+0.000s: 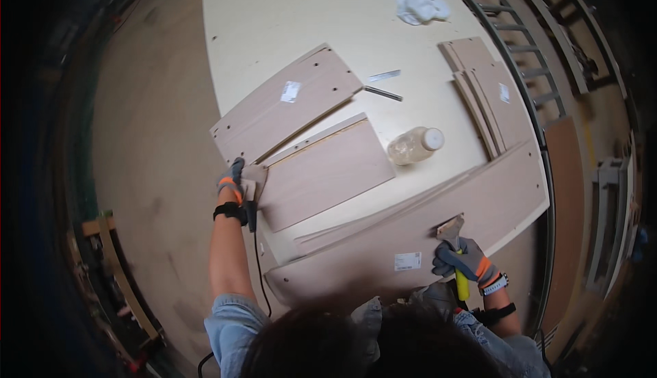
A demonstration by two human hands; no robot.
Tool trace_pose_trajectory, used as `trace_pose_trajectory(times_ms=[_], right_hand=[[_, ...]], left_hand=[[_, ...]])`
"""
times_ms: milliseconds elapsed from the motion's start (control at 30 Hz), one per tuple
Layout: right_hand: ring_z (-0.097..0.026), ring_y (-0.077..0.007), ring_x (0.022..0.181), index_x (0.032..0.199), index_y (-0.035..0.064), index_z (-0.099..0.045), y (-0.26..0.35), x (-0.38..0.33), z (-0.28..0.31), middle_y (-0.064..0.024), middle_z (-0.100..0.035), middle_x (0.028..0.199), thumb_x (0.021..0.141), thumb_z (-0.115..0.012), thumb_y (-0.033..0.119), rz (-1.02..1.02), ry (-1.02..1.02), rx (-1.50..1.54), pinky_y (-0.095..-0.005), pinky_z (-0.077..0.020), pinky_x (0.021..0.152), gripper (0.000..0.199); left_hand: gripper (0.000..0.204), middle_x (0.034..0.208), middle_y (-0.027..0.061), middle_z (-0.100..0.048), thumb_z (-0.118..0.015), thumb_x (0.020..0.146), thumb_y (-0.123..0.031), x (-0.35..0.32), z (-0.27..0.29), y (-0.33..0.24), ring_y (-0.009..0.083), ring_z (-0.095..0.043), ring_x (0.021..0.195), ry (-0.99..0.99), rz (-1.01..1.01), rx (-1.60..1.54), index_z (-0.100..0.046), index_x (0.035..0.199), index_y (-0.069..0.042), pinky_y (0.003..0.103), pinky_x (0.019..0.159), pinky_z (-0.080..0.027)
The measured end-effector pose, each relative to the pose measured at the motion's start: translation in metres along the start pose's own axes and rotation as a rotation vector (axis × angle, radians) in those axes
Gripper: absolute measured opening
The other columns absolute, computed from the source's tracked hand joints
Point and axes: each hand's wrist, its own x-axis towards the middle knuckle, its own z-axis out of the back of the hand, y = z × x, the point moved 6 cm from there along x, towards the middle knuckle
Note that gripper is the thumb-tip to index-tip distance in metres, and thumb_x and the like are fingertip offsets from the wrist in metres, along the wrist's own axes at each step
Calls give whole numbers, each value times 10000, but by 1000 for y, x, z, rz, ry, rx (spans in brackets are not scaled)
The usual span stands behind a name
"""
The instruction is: The person cleans wooden panels by scraping them with a scraper and wiping them with a cloth. They pick up the panels, turn them over, and place them onto a larger white board before wiping the surfaces again.
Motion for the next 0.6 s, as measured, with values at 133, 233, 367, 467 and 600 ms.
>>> trace_pose_trajectory(times_ms=[133,233,367,467,600], right_hand=[[-671,-262,691,942,-26,-570,-1,1,4,-135,-642,791,868,-591,166,-9,-51,-21,-338,-572,609,207],[-671,-261,693,941,-27,-571,4,-1,1,-134,-642,790,866,-594,161,-27,-66,-43,-335,-571,606,204],[-671,-243,707,976,-27,-571,-1,1,6,-134,-646,820,864,-607,184,-27,-59,-27,-330,-567,611,242],[-670,-246,715,973,-27,-573,-2,-1,5,-135,-647,826,861,-613,189,-8,-65,-1,-337,-567,621,247],[-668,-259,728,974,-34,-568,2,-4,1,-146,-645,836,854,-624,189,-23,-74,-8,-354,-569,656,259]], left_hand=[[511,965,126,-647,-679,751,-425,-3,-15,-4,253,-625,796,-39,-28,-21,-612,1017,6,363,696,-507],[495,969,128,-647,-671,760,-419,-9,-13,-7,254,-625,799,-86,-63,-107,-612,1002,8,352,711,-506],[472,958,115,-652,-647,775,-425,-26,-27,-7,250,-625,803,-3,4,-135,-617,1003,-13,346,703,-508],[452,934,101,-660,-588,799,-468,-25,-25,-14,280,-621,775,50,-70,142,-635,989,-60,386,694,-506],[494,932,132,-659,-571,781,-499,-6,-13,-8,288,-616,773,-7,-82,242,-654,955,-45,410,708,-485]])
